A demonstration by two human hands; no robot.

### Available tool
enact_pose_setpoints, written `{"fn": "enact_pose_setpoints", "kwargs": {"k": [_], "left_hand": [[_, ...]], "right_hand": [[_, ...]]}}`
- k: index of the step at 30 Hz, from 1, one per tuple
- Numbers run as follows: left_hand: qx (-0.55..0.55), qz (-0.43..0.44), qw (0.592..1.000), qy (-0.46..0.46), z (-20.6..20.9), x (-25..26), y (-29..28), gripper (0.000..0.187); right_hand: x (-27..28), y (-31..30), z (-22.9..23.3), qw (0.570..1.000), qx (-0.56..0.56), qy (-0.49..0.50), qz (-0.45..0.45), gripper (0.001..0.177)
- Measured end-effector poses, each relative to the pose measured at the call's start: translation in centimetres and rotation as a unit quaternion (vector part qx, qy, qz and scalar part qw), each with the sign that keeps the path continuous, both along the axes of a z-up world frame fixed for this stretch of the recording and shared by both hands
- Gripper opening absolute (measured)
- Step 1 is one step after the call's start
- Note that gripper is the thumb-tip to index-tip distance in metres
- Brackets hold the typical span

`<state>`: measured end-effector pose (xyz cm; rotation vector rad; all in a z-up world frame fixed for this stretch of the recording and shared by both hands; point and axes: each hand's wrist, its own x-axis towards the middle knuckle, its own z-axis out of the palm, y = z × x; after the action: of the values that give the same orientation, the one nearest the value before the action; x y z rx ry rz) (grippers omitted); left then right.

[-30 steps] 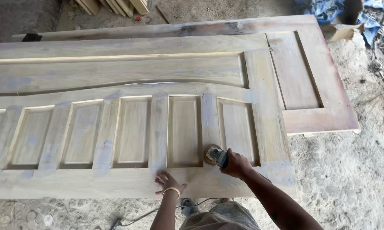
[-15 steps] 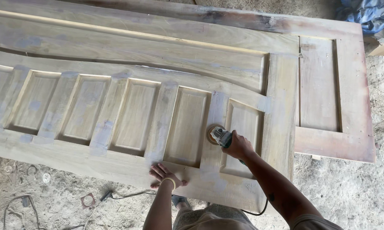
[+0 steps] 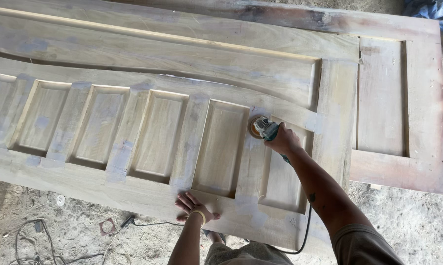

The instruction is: The person uses an electric sander to smooth the surface of a large wooden door with recessed panels. They move the sander systematically across the flat surfaces and along the curved top edge, holding the door with the other hand for stability.

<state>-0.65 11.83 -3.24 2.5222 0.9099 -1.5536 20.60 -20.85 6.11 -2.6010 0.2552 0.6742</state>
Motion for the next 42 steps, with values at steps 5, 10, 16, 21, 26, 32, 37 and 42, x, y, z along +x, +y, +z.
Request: {"fn": "enact_pose_setpoints", "kwargs": {"k": [5, 10, 16, 21, 26, 32, 37, 42], "left_hand": [[-0.005, -0.014, 1.0, 0.013, 0.4, 0.2, 0.0, 0.171], [0.001, -0.021, 0.999, 0.024, 0.5, 0.6, -0.1, 0.171], [0.003, -0.023, 0.999, 0.039, 0.5, 0.4, -0.1, 0.17], [0.003, -0.018, 0.999, 0.03, 0.5, 0.2, -0.1, 0.17], [0.009, -0.019, 0.999, 0.024, 0.4, 0.2, -0.2, 0.171], [-0.008, 0.001, 1.0, 0.026, 0.5, 0.4, 0.0, 0.17], [0.007, -0.014, 0.999, 0.029, 0.6, 0.4, -0.1, 0.173], [-0.005, 0.014, 1.0, 0.024, 0.7, 0.2, -0.3, 0.173]], "right_hand": [[2.9, 0.0, -0.6, 1.0, 0.0, -0.006, -0.018, 0.085], [6.1, -0.7, -1.6, 0.998, 0.002, -0.031, -0.055, 0.087], [7.1, -1.1, -1.9, 0.993, 0.024, -0.042, -0.11, 0.09], [4.1, 0.0, -0.5, 1.0, 0.019, 0.003, -0.01, 0.086], [-1.7, 1.0, 0.8, 0.993, 0.005, 0.026, 0.112, 0.082], [-2.8, 2.0, 1.0, 0.988, -0.015, 0.025, 0.152, 0.076], [1.3, 1.8, 1.2, 0.997, -0.022, 0.03, 0.071, 0.08], [4.1, 1.1, 0.7, 1.0, -0.002, -0.012, 0.019, 0.079]]}}
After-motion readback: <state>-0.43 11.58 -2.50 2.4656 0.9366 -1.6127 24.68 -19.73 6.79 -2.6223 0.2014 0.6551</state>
